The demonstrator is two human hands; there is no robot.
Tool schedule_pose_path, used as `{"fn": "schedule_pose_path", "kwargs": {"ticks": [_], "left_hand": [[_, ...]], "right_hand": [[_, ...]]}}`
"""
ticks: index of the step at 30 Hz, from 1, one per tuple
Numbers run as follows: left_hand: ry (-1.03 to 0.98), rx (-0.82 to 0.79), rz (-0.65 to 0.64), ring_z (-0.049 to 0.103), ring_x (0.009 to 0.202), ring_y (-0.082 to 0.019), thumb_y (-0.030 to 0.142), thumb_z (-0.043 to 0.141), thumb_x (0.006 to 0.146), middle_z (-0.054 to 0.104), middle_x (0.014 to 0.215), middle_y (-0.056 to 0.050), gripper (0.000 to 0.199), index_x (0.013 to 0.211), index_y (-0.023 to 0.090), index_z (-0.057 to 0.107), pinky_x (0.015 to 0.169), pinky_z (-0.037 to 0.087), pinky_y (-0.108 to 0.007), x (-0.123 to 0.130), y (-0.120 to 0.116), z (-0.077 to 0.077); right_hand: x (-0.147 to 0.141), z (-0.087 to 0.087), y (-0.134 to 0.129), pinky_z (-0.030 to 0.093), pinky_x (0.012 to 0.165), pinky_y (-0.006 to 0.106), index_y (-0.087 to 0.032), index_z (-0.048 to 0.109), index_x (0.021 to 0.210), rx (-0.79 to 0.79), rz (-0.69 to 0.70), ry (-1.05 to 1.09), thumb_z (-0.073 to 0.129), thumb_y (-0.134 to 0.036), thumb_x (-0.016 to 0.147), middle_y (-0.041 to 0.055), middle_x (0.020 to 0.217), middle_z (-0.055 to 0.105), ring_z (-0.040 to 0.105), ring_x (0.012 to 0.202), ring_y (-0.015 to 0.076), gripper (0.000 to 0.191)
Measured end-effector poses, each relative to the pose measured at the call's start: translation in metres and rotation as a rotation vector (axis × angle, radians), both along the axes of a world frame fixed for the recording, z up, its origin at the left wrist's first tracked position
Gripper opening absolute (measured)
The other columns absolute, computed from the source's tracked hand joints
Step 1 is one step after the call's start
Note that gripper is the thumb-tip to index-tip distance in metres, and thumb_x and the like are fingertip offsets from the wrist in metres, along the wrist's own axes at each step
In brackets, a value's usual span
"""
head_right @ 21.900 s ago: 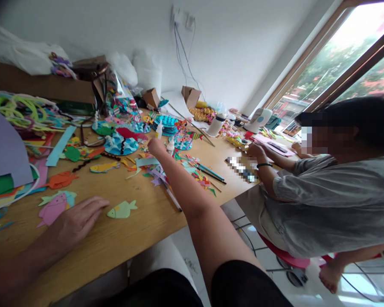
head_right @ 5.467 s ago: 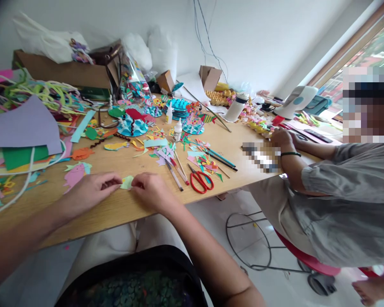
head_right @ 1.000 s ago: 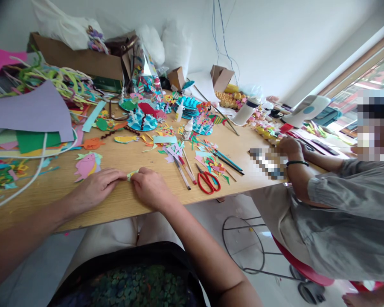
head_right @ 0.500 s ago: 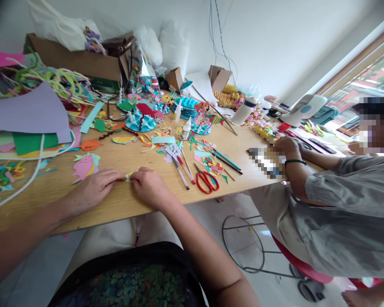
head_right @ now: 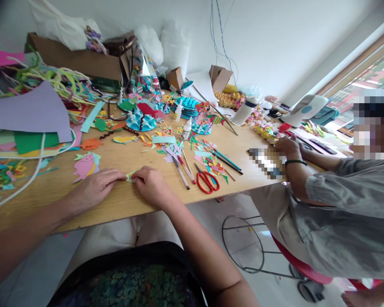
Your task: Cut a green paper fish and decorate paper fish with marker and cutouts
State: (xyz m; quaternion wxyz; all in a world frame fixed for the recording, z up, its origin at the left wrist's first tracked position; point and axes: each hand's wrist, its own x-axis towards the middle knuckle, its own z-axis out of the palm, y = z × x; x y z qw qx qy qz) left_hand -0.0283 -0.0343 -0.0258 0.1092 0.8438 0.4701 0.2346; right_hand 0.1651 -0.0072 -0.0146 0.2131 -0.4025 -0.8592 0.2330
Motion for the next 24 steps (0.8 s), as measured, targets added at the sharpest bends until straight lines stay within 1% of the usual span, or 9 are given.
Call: {"fn": "schedule_pose_path", "kwargs": {"ticks": [2, 7, 10, 12, 15, 19, 22, 24], "left_hand": [[0.003, 0.002, 0.000, 0.064, 0.092, -0.020, 0.012, 0.033, 0.081, 0.071, 0.095, -0.007, 0.036, 0.095, 0.018, 0.065, 0.084, 0.052, -0.034, 0.000, 0.000, 0.000], [0.011, -0.005, 0.006, 0.064, 0.096, -0.020, 0.011, 0.033, 0.081, 0.070, 0.098, -0.007, 0.037, 0.098, 0.019, 0.065, 0.087, 0.051, -0.036, -0.002, 0.001, -0.002], [0.020, -0.014, -0.005, 0.063, 0.097, -0.020, 0.010, 0.032, 0.081, 0.070, 0.100, -0.007, 0.039, 0.100, 0.018, 0.065, 0.088, 0.050, -0.036, -0.002, 0.001, -0.003], [0.038, -0.034, -0.021, 0.063, 0.097, -0.020, 0.010, 0.031, 0.081, 0.070, 0.101, -0.008, 0.040, 0.101, 0.017, 0.065, 0.088, 0.050, -0.036, -0.002, 0.002, -0.001], [0.088, -0.072, -0.052, 0.062, 0.097, -0.021, 0.008, 0.031, 0.081, 0.069, 0.100, -0.009, 0.042, 0.103, 0.016, 0.066, 0.088, 0.050, -0.037, -0.001, 0.004, 0.003], [0.160, -0.085, -0.098, 0.061, 0.096, -0.019, 0.003, 0.032, 0.077, 0.067, 0.099, -0.006, 0.048, 0.106, 0.021, 0.065, 0.087, 0.049, -0.034, 0.001, 0.008, 0.008], [0.202, -0.073, -0.107, 0.061, 0.094, -0.019, 0.004, 0.032, 0.076, 0.066, 0.098, -0.005, 0.049, 0.105, 0.023, 0.066, 0.084, 0.049, -0.032, 0.002, 0.008, 0.007], [0.195, -0.047, -0.094, 0.060, 0.092, -0.020, 0.006, 0.031, 0.077, 0.066, 0.096, -0.006, 0.047, 0.102, 0.023, 0.067, 0.082, 0.049, -0.033, 0.002, 0.008, 0.004]], "right_hand": [[0.000, -0.001, 0.000, 0.043, 0.076, 0.023, -0.013, 0.073, 0.091, -0.006, -0.011, 0.008, 0.050, -0.005, 0.082, 0.0070, 0.085, 0.067, 0.060, 0.080, 0.0135, 0.026], [-0.001, -0.003, -0.001, 0.043, 0.075, 0.024, -0.016, 0.073, 0.091, -0.007, 0.003, -0.020, 0.050, -0.008, 0.084, 0.0061, 0.086, 0.067, 0.059, 0.078, 0.0137, 0.026], [0.000, 0.000, -0.001, 0.043, 0.075, 0.024, -0.015, 0.073, 0.087, -0.010, -0.004, 0.041, 0.051, -0.006, 0.082, 0.0052, 0.083, 0.066, 0.059, 0.078, 0.0127, 0.025], [0.003, 0.003, -0.001, 0.043, 0.073, 0.023, -0.014, 0.072, 0.085, -0.003, -0.038, 0.112, 0.051, -0.004, 0.081, 0.0046, 0.080, 0.065, 0.058, 0.077, 0.0120, 0.024], [0.009, 0.007, -0.002, 0.043, 0.069, 0.023, -0.012, 0.071, 0.086, 0.015, -0.091, 0.176, 0.051, -0.003, 0.081, 0.0049, 0.080, 0.065, 0.057, 0.073, 0.0116, 0.023], [0.021, 0.007, -0.005, 0.044, 0.068, 0.023, -0.011, 0.071, 0.086, 0.023, -0.113, 0.167, 0.050, -0.003, 0.080, 0.0063, 0.081, 0.065, 0.057, 0.071, 0.0114, 0.023], [0.030, 0.006, -0.013, 0.045, 0.070, 0.023, -0.013, 0.071, 0.085, 0.031, -0.122, 0.132, 0.051, -0.004, 0.080, 0.0054, 0.081, 0.066, 0.058, 0.072, 0.0116, 0.023], [0.039, 0.007, -0.019, 0.045, 0.071, 0.023, -0.014, 0.070, 0.085, 0.056, -0.121, 0.123, 0.050, -0.006, 0.081, 0.0054, 0.081, 0.066, 0.060, 0.074, 0.0123, 0.022]]}}
